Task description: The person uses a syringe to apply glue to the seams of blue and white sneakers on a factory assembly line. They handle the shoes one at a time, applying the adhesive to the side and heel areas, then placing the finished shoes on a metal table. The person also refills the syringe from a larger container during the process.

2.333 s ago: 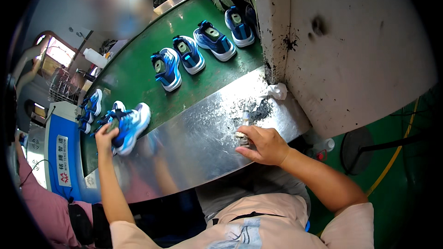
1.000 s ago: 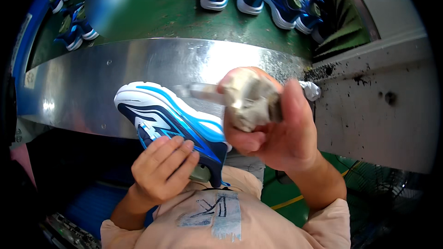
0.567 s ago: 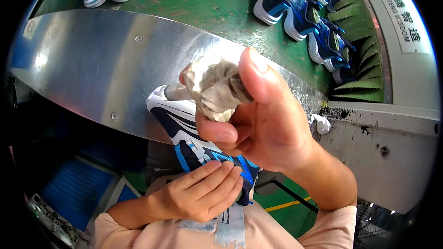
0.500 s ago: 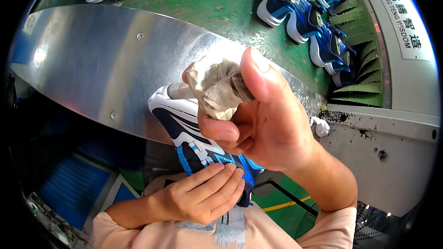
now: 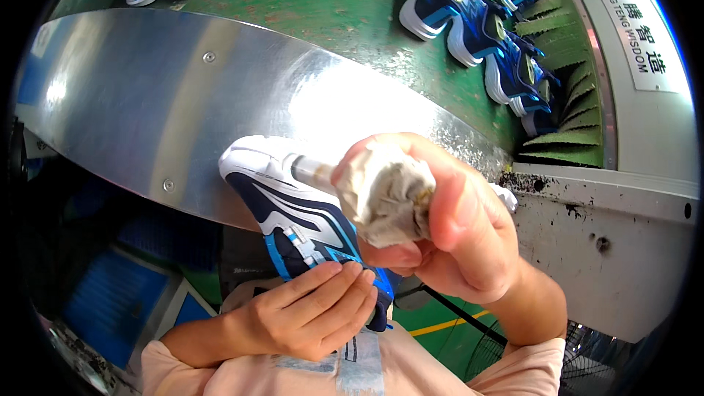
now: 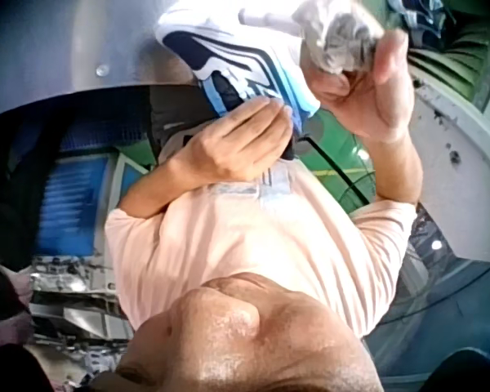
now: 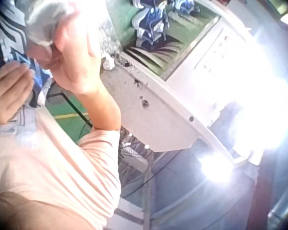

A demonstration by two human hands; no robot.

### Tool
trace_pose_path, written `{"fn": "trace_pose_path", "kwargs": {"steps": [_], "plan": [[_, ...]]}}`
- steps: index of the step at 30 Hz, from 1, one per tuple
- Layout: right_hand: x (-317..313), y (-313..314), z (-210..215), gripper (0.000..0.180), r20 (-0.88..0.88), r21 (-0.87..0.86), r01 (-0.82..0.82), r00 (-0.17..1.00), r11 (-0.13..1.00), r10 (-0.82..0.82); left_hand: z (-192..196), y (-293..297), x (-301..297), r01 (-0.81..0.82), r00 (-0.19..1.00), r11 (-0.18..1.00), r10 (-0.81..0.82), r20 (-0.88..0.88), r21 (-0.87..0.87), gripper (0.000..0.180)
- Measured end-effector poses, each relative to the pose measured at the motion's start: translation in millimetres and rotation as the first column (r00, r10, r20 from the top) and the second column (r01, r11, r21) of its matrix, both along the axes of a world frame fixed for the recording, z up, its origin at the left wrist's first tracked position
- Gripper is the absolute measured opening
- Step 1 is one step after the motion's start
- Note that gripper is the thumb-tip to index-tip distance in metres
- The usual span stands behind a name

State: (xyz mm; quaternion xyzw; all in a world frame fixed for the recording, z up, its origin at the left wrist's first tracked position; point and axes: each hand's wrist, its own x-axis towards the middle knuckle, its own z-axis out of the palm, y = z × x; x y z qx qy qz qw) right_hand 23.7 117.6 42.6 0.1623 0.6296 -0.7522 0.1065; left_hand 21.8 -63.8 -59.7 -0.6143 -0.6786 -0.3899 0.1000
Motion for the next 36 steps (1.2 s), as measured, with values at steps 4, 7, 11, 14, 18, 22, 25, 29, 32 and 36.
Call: {"fn": "trace_pose_path", "kwargs": {"steps": [4, 7, 11, 14, 18, 22, 25, 29, 32, 36], "plan": [[37, 9, -2, 0.082, 0.037, -0.105, 0.092, 0.995, 0.99, -0.089, 5, 0, -2, -0.001, 1.0, 0.999, 0.001, 0.01, -0.041, 0.015], [63, 6, -8, 0.087, 0.061, -0.158, 0.176, 0.984, 0.972, -0.168, 9, -1, -3, 0.012, 1.0, 0.997, -0.011, 0.025, -0.076, 0.015], [95, 5, -16, 0.081, 0.044, -0.269, 0.236, 0.972, 0.934, -0.233, 13, 2, -2, 0.005, 1.0, 0.995, -0.006, -0.016, -0.1, 0.016], [109, 2, -19, 0.079, 0.05, -0.293, 0.246, 0.969, 0.924, -0.242, 13, 3, 1, -0.021, 0.999, 0.994, 0.017, -0.035, -0.11, 0.014], [136, 4, -24, 0.078, 0.03, -0.283, 0.219, 0.975, 0.934, -0.22, 13, 4, 2, -0.03, 0.994, 0.99, 0.016, -0.106, -0.14, 0.012], [157, 4, -27, 0.082, 0.036, -0.276, 0.256, 0.966, 0.927, -0.256, 10, 5, 1, -0.022, 0.987, 0.987, -0.004, -0.161, -0.16, 0.018], [174, 7, -36, 0.085, -0.002, -0.301, 0.265, 0.96, 0.916, -0.278, 16, 9, 2, -0.062, 0.988, 0.984, 0.036, -0.15, -0.167, 0.015], [191, 16, -48, 0.087, -0.013, -0.384, 0.285, 0.95, 0.878, -0.313, 22, 16, 0, -0.06, 0.984, 0.981, 0.028, -0.173, -0.185, 0.018], [199, 21, -61, 0.088, -0.036, -0.456, 0.297, 0.936, 0.839, -0.351, 28, 21, -4, -0.038, 0.982, 0.976, -0.003, -0.187, -0.215, 0.019], [204, 30, -82, 0.087, -0.091, -0.537, 0.276, 0.92, 0.797, -0.38, 34, 28, -5, -0.033, 0.984, 0.963, -0.016, -0.178, -0.268, 0.021]]}}
